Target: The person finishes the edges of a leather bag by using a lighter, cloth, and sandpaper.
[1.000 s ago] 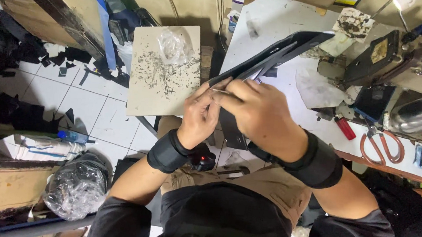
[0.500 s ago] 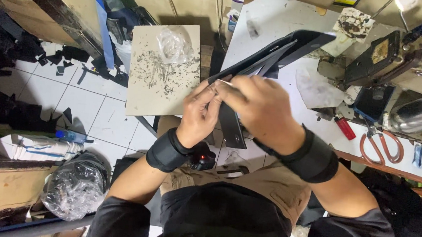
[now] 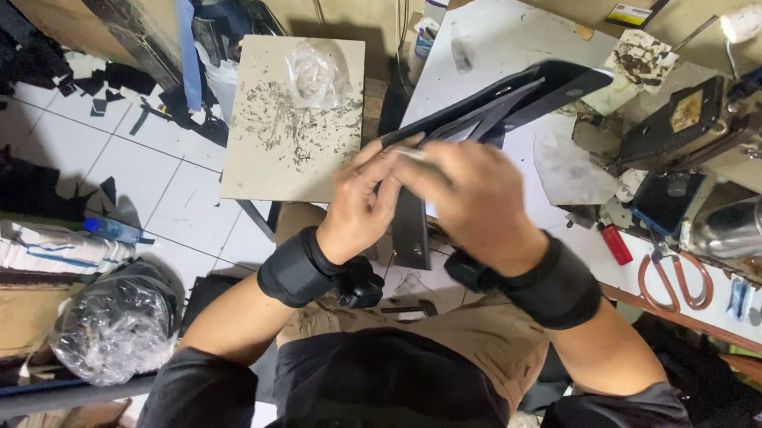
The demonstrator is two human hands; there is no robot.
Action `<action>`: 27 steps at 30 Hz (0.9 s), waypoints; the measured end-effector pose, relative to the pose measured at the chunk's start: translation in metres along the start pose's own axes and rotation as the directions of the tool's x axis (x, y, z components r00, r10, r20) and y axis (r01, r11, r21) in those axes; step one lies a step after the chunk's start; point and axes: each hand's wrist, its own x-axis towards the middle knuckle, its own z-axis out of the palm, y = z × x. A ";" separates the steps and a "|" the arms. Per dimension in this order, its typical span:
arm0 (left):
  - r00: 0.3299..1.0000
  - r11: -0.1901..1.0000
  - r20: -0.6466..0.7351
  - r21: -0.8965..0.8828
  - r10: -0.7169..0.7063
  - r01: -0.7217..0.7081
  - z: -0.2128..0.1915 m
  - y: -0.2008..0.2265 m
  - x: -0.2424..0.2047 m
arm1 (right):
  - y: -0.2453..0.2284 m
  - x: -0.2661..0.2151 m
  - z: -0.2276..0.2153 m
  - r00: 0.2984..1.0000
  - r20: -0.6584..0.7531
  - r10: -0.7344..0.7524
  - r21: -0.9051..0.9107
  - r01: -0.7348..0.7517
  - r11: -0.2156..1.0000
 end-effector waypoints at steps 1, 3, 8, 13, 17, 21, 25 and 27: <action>0.998 0.998 0.018 -0.008 0.054 -0.054 -0.001 0.003 -0.001 | 0.004 -0.003 0.001 1.000 0.028 0.002 0.035 -0.003 0.999; 0.999 0.999 0.013 -0.020 -0.048 0.048 0.001 0.003 -0.001 | -0.002 0.002 -0.005 0.999 0.051 0.010 0.020 -0.011 1.000; 0.999 0.998 0.011 -0.041 0.039 -0.038 0.006 -0.006 -0.006 | -0.007 0.017 -0.025 0.994 0.108 -0.018 0.033 0.015 0.999; 0.999 0.993 0.015 0.106 0.047 -0.049 0.010 -0.018 -0.019 | -0.017 0.022 -0.033 0.986 0.167 -0.012 -0.071 0.024 0.997; 0.997 0.997 0.051 -0.041 -0.060 0.062 0.002 0.007 -0.004 | -0.011 0.017 -0.029 0.994 0.112 -0.003 -0.003 0.004 1.000; 0.995 0.990 0.041 -0.102 -0.095 0.099 0.002 0.007 -0.002 | -0.007 0.011 -0.020 0.993 0.120 0.008 -0.026 -0.005 1.000; 0.997 0.994 0.012 -0.076 -0.080 0.081 0.002 0.008 -0.003 | 0.000 0.004 -0.019 0.988 0.150 0.036 -0.234 0.000 0.972; 0.998 0.997 0.023 -0.048 -0.064 0.065 0.003 0.003 -0.005 | -0.004 0.005 -0.017 0.993 0.118 0.022 -0.217 0.004 0.976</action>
